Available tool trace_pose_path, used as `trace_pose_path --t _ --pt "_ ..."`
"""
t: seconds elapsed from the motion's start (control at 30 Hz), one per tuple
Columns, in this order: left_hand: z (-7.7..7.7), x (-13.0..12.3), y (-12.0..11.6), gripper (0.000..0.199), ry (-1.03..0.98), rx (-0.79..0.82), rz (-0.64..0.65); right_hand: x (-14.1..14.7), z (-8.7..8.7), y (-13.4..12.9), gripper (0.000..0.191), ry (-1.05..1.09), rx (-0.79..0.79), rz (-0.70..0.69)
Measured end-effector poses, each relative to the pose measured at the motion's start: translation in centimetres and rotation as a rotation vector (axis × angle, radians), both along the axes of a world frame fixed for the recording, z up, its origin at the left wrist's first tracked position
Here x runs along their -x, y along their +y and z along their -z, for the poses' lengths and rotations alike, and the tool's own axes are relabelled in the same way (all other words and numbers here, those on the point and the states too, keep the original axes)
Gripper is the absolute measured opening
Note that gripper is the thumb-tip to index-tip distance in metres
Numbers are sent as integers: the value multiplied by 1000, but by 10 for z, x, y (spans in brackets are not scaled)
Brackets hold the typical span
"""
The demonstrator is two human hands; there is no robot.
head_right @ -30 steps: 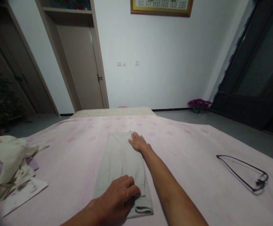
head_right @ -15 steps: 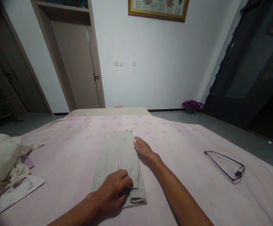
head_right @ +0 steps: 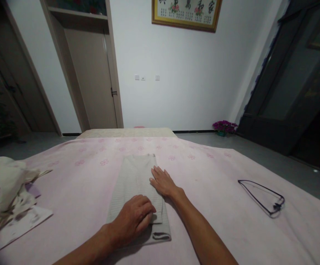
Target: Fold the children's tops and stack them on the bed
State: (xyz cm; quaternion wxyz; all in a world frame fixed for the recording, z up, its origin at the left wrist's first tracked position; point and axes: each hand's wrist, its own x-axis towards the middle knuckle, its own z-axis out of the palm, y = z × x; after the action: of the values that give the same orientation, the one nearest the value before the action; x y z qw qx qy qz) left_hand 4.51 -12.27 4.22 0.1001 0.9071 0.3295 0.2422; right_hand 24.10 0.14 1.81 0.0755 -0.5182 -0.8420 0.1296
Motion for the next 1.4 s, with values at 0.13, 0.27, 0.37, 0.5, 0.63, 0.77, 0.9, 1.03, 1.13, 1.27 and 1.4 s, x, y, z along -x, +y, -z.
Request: trace_pose_path --t 0.13,0.27,0.37,0.5,0.63,0.77,0.9,1.03,1.13,1.27,1.4 --pt "8 -2 0 7 72 34 27 3 8 -3 73 -11 -2 -29" --pt "15 -3 -1 7 80 66 -1 0 10 7 64 60 -6 65" --pt "16 -3 -1 7 62 86 -4 2 -2 26 62 81 -53 148" --pt "14 -3 -1 12 57 80 34 19 -24 63 66 39 -84 188" --pt "16 -3 2 17 54 79 57 44 -27 99 68 14 -81 185" --pt "20 -2 4 20 56 86 67 60 -6 116 70 -1 -5 170" --pt "20 -2 5 20 57 101 67 59 6 117 71 0 46 153" --pt "17 1 3 7 -54 104 98 50 -3 105 68 21 48 151" --pt "10 10 2 18 -218 95 71 44 -12 81 67 22 15 113" --pt "-2 40 8 22 -358 42 -104 36 -18 31 64 10 -36 -20" --pt "6 75 7 30 -235 5 -285 31 -12 -22 65 -10 -41 -112"
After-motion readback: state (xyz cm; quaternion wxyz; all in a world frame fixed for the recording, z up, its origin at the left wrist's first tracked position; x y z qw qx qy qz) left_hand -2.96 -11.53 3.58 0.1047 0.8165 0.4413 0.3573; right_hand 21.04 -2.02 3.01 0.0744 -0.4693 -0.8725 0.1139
